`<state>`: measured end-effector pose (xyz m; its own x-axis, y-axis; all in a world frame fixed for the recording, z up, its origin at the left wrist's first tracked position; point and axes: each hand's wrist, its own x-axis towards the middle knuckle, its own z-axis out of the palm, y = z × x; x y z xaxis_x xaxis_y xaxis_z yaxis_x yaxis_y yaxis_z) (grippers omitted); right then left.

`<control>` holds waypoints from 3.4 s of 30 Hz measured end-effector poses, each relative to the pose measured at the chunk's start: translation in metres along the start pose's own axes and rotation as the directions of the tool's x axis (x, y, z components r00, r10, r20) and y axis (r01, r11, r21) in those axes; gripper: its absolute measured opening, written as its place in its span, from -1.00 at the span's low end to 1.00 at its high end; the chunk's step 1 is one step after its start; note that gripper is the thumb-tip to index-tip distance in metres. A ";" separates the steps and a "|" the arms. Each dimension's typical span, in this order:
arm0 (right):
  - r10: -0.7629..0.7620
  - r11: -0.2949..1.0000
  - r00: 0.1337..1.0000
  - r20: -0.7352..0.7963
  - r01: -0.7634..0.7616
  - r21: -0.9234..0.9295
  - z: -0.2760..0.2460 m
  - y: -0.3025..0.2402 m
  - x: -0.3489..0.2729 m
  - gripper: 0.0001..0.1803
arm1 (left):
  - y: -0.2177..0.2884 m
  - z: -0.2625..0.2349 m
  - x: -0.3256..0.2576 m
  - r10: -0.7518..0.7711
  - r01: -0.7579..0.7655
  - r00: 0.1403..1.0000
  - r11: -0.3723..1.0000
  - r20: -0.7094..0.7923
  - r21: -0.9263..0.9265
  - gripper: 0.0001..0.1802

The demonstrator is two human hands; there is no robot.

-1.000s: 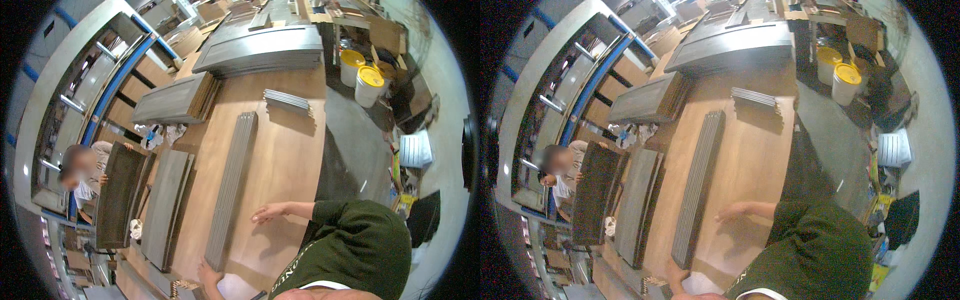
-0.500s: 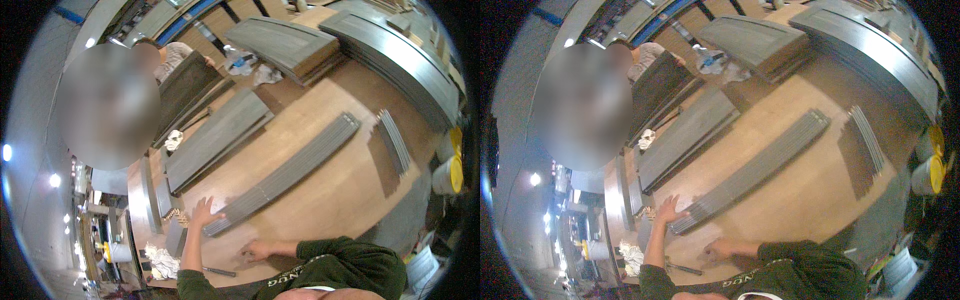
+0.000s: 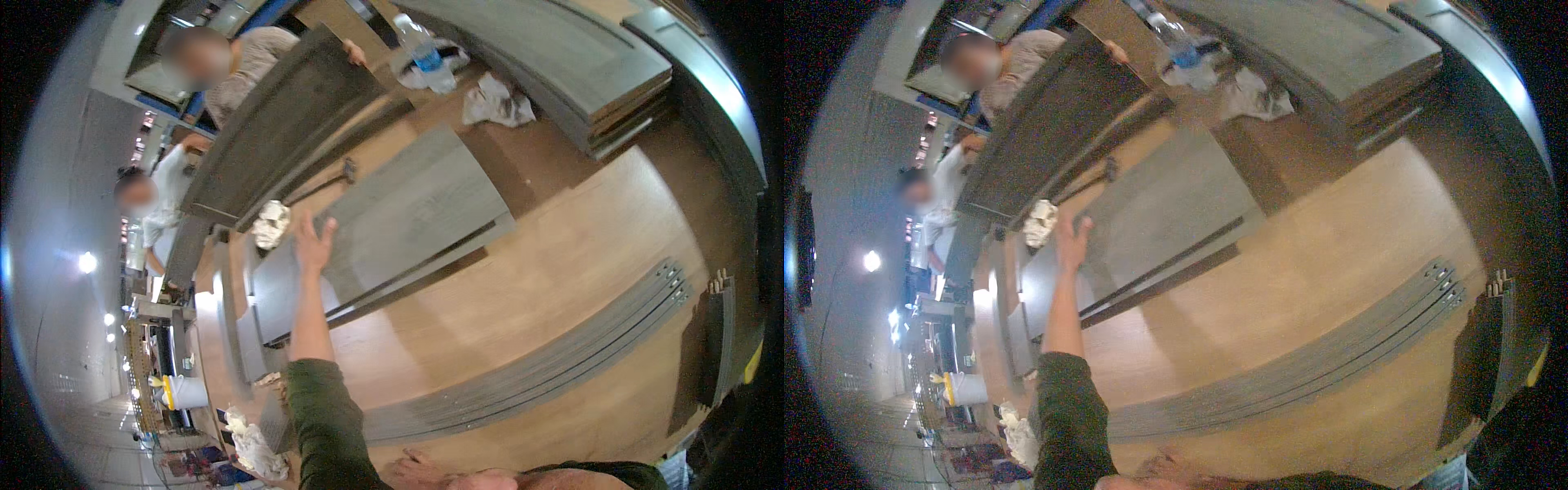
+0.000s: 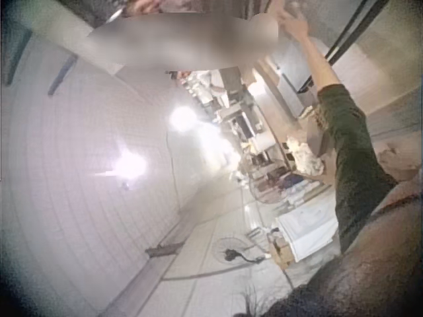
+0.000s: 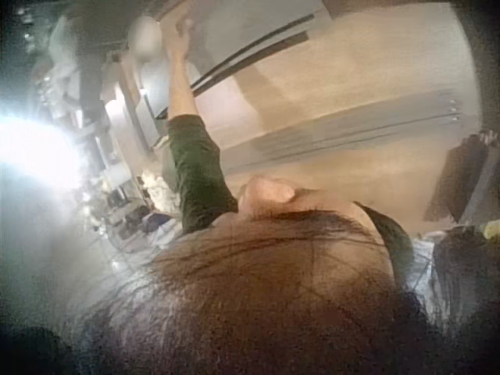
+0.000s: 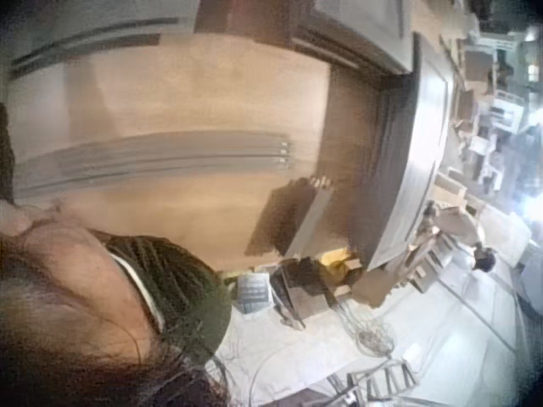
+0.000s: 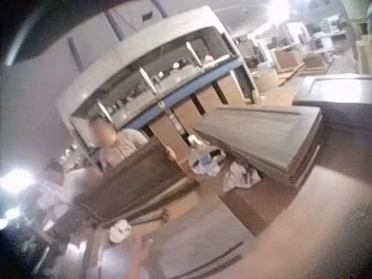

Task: The person assembles wooden furniture panels and slats on a workbench, fitting pieces together and using a hammer to secure the joints.

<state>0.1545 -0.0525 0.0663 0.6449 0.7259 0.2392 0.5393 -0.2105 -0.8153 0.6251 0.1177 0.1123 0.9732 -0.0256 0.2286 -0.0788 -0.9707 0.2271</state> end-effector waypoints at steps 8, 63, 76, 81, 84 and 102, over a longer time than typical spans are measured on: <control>0.041 0.996 0.998 -0.049 -0.037 0.087 -0.020 0.021 0.009 -0.50 | -0.014 0.022 0.099 -0.157 0.155 0.925 0.987 0.346 0.034 -0.07; 0.038 0.921 0.989 0.146 -0.091 0.379 -0.113 0.024 -0.105 -0.57 | 0.146 -0.047 -0.402 0.335 -0.372 0.921 0.907 0.197 0.197 0.10; -0.167 0.423 -0.375 -0.912 -0.863 0.277 -0.240 -0.006 -0.411 -0.63 | 0.176 -0.058 -0.414 0.273 -0.281 0.960 0.940 0.069 0.193 0.02; -0.079 0.553 -0.354 -0.932 -0.793 0.254 -0.238 0.017 -0.409 -0.69 | 0.167 -0.064 -0.414 0.291 -0.294 0.956 0.946 0.045 0.139 0.04; -0.242 0.482 -0.230 -0.943 -0.871 0.089 -0.240 -0.006 -0.398 -0.72 | 0.158 -0.065 -0.416 0.317 -0.320 0.947 0.930 0.047 0.180 0.04; 0.501 0.865 0.367 -0.783 -0.217 0.452 -0.261 0.013 -0.237 -0.32 | 0.309 -0.115 -0.493 0.336 0.220 0.731 0.707 0.593 -0.672 -0.24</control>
<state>0.1502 -0.3977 0.1365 0.9314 -0.3522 0.0920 0.0819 -0.0435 -0.9957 0.0963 -0.1424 0.1793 0.8136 -0.4868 -0.3180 0.0134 -0.5311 0.8472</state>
